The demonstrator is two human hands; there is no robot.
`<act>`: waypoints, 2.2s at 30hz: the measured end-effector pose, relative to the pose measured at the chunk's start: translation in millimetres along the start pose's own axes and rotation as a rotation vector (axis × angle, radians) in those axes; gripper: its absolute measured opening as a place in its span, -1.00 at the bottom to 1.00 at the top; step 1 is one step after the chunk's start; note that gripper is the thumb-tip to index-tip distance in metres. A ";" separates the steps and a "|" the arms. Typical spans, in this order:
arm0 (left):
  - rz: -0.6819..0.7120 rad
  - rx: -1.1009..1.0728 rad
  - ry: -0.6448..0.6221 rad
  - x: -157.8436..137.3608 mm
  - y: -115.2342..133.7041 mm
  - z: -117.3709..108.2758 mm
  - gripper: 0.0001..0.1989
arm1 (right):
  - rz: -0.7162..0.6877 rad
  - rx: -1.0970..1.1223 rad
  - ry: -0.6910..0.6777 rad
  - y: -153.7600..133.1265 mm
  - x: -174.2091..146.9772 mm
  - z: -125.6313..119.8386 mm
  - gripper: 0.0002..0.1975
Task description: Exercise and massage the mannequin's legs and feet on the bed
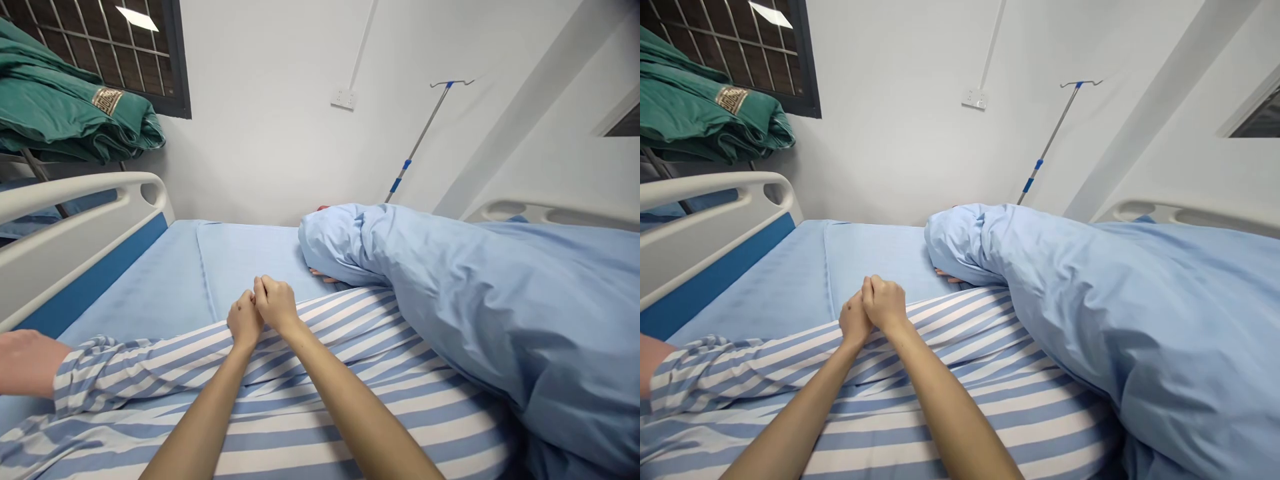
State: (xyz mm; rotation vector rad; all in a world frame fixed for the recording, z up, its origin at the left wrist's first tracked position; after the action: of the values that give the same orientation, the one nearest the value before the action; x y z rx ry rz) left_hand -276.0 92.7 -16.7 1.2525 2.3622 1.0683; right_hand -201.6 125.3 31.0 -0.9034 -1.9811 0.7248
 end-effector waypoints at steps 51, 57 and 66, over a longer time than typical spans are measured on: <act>0.110 0.114 -0.155 -6.0 41.5 37.5 -0.66 | 0.149 -0.094 -0.045 41.4 9.0 -41.1 -0.62; 0.126 0.198 -0.167 -6.6 43.4 42.9 -0.65 | 0.096 -0.100 -0.046 53.5 1.3 -52.0 -0.61; 0.147 0.120 -0.116 -7.5 44.8 43.3 -0.68 | 0.121 0.125 0.029 78.7 -5.2 -48.5 -0.57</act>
State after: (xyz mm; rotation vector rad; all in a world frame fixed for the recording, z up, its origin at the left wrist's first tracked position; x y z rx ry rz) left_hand -221.5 123.7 -15.7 1.5083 2.3059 0.8789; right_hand -132.3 174.2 -6.1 -0.9588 -1.8466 0.8885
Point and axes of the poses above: each hand's wrist, its own x-axis towards the middle knuckle, its own z-axis out of the palm, y = z × x, the point moved 2 cm from there along x, towards the middle knuckle, and after that the axes turned 7 degrees about -y, right-handed, at the moved point
